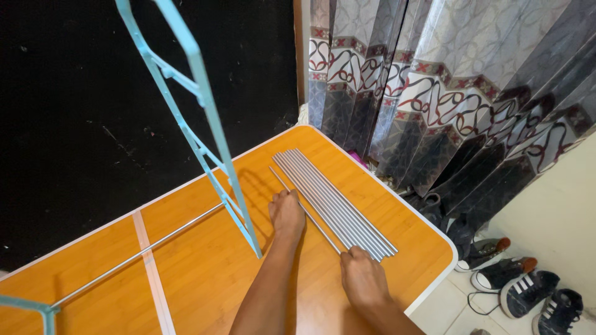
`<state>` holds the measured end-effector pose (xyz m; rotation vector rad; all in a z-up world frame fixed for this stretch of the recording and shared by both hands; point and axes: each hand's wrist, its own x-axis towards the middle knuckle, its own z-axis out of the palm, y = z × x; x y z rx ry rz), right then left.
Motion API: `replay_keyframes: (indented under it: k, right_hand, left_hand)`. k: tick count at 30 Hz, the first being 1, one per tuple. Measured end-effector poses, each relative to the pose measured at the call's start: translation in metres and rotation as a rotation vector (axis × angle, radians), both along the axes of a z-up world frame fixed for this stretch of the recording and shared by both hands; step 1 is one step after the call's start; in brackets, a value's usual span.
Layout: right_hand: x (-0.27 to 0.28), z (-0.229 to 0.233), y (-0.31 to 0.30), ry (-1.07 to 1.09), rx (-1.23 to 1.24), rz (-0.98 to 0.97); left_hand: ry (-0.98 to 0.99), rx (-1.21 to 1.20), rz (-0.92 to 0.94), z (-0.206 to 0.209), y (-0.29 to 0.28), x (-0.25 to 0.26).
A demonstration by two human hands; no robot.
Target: The person assembles a small metal rack by inserting metal rods into light blue plastic side frames on a wooden table. They then handle a separate black metal rack, adjusting its rods and positioning it on the table.
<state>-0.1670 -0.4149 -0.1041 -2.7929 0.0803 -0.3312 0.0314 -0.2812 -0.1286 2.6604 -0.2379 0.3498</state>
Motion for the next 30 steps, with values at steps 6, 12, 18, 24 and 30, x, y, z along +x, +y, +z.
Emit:
replay_keyframes:
  k: [6,12,18,24,30]
  right_hand:
    - [0.015,-0.008,-0.003,0.015,-0.034,0.008]
    - [0.027,-0.017,-0.001,-0.020,-0.116,0.036]
    - [0.032,-0.019,0.001,-0.065,-0.111,0.024]
    - [0.032,-0.014,0.000,-0.096,-0.099,0.016]
    - [0.031,-0.008,0.002,-0.070,-0.079,0.014]
  left_hand:
    - [-0.077,-0.002,0.031,-0.012,-0.009,0.017]
    - [-0.038,0.025,0.047,-0.012,-0.011,0.026]
    - [-0.070,-0.028,0.040,-0.016,-0.011,0.033]
    - [-0.066,0.007,0.031,-0.021,-0.011,0.040]
    - [-0.059,-0.046,0.025,-0.014,-0.012,0.038]
